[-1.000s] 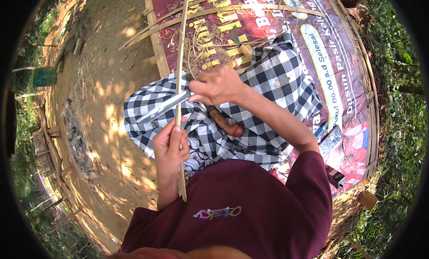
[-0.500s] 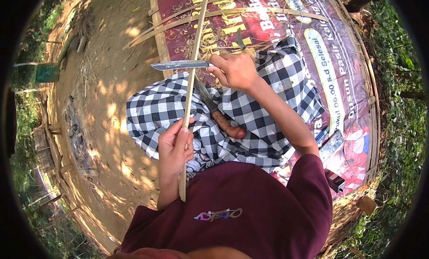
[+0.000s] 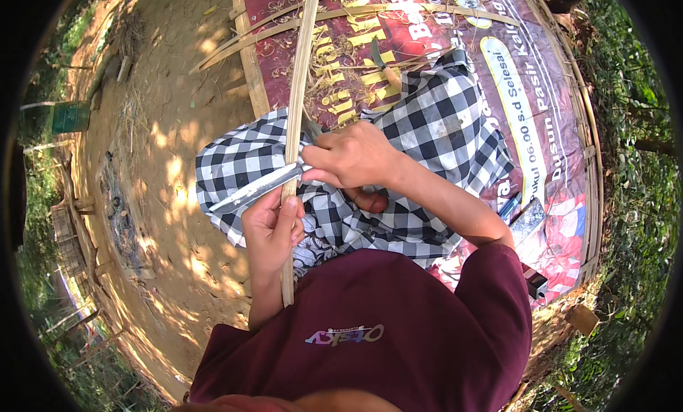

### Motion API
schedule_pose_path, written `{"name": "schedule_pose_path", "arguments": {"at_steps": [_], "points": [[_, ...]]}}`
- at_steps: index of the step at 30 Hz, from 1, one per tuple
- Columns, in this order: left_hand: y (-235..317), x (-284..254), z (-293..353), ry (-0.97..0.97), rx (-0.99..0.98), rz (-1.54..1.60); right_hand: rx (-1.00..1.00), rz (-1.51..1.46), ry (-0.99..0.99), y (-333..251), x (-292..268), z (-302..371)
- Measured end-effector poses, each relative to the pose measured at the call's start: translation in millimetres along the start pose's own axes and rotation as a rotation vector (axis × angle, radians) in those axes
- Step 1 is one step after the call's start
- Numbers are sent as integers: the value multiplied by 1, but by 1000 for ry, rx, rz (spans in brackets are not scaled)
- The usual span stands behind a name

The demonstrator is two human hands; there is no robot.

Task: The person carves a strip of bamboo using a knife, shaving off thin pieces to shape and taper it.

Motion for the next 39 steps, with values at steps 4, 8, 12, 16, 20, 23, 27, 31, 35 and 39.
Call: {"name": "schedule_pose_path", "arguments": {"at_steps": [4, 8, 12, 16, 20, 23, 27, 31, 35, 39], "points": [[9, 1, -10, 28, 32, -3, 57, 47, 111, 15, 5, 2], [12, 1, -6, 26, 16, -6, 95, 110, 98, 3, -3, 6], [11, 7, -12, 35, -4, 26, 96, 206, 139, 18, -8, 5], [21, -1, -3, 70, 13, -2, 516, 369, 316, 82, -26, 20], [5, -10, 14, 12, 10, -34, 601, 218, 381, 106, -49, 23], [-2, -10, 6, 52, -48, -27, 445, 82, 316, 62, -36, 18], [-2, -11, -5, 86, -43, -15, 248, -59, 181, 17, -18, 12], [1, -7, -4, 79, -42, -13, 172, -35, 70, 1, -3, 8], [3, 1, 1, 34, -54, 7, 135, 41, 80, 8, -2, 7], [4, 3, 0, 45, 41, -96, -4, 230, 113, 20, -10, 4]]}}
Point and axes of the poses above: each hand's wrist, its own z-axis away from the middle knuckle, its own x-axis out of the palm, y = z × x, the point moved 6 cm from there along -z, towards the middle knuckle
